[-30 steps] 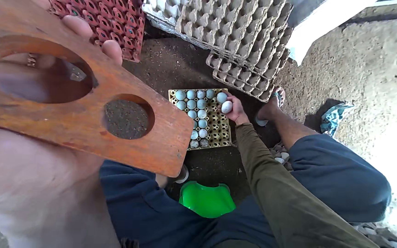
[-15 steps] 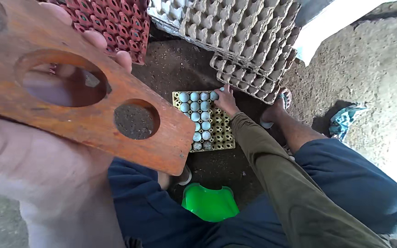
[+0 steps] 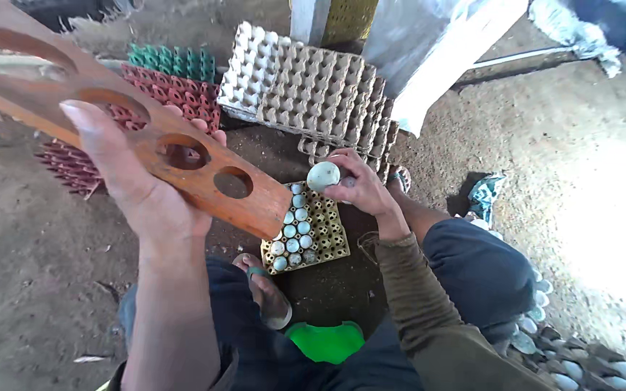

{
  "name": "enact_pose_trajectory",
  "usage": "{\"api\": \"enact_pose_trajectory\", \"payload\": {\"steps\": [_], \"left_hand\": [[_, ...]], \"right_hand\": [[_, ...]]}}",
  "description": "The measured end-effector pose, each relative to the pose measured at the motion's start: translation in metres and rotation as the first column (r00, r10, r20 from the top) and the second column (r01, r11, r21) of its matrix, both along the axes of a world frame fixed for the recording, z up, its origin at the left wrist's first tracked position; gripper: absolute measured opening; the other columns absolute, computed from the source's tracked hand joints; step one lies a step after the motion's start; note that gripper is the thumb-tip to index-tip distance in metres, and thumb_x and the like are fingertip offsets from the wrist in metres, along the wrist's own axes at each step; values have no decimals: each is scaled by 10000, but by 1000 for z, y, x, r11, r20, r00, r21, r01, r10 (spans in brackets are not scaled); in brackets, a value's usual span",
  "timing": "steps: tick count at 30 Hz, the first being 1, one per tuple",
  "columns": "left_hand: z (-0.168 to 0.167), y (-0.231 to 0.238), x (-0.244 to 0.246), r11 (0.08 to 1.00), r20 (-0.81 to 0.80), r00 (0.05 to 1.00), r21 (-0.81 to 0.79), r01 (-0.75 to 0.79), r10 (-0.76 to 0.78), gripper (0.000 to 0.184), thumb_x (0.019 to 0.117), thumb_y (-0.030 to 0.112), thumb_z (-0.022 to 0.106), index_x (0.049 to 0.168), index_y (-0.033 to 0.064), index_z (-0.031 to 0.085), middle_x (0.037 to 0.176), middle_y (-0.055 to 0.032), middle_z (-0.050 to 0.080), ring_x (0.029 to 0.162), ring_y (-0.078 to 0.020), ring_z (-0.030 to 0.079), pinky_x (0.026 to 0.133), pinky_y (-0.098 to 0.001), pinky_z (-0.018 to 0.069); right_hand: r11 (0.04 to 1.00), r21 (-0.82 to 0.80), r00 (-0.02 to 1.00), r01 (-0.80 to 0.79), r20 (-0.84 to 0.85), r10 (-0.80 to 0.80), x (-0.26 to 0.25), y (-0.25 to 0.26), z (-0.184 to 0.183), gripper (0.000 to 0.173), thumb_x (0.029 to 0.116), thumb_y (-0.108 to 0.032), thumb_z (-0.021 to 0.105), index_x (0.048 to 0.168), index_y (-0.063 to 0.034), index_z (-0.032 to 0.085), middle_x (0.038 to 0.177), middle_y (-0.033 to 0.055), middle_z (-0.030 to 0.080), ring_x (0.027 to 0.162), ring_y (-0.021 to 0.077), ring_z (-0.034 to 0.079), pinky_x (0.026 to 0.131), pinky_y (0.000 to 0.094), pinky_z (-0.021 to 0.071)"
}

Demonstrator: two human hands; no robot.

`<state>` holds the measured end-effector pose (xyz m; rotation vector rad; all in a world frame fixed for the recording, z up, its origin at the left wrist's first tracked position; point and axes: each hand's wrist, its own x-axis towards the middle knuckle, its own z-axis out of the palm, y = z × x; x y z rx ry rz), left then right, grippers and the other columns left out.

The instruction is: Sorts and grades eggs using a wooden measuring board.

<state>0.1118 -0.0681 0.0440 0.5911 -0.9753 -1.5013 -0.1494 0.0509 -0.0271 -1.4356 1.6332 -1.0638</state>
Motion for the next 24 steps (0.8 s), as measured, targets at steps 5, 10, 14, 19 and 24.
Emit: {"api": "enact_pose_trajectory", "payload": {"steps": [5,10,14,19,24], "left_hand": [[6,10,-16,995,-60,996,72,-68,73,369,1065,541,330,1203,226,464,1012,2,665,926,-205,704,846,-452,619],[6,20,-30,999,-51,998,41,-35,37,404,1091,481,326,1357,180,359,1024,-23,643,892,-207,706,834,-441,627],[1,24,-43,999,-22,999,16,40,-40,527,1079,502,349,1473,177,217,1051,-56,635,911,-241,701,840,-471,618],[-3,30,-60,994,-16,994,3,112,-112,529,1071,511,374,1448,159,258,1054,-70,650,915,-255,708,844,-479,617],[-3,37,-72,990,25,990,17,141,-141,588,1059,516,410,1488,168,210,1130,-81,635,942,-257,703,851,-467,614]], "right_hand": [[994,-111,996,-7,93,17,33,50,68,571,740,-339,846,1222,-75,689,1314,79,537,979,93,632,737,256,598],[972,-230,999,50,3,-51,45,94,98,535,746,-359,860,1185,-88,716,1319,82,543,1092,101,619,767,230,605],[962,-257,996,93,11,-93,42,121,110,556,762,-402,847,1196,-84,709,1298,60,544,1056,74,613,759,211,592],[961,-264,975,86,220,-27,32,146,110,555,807,-479,820,1226,-142,685,1286,18,550,866,58,639,685,250,608],[960,-274,849,62,520,94,29,163,103,558,830,-520,796,1259,-186,674,1275,32,605,720,90,650,561,269,593]]}}
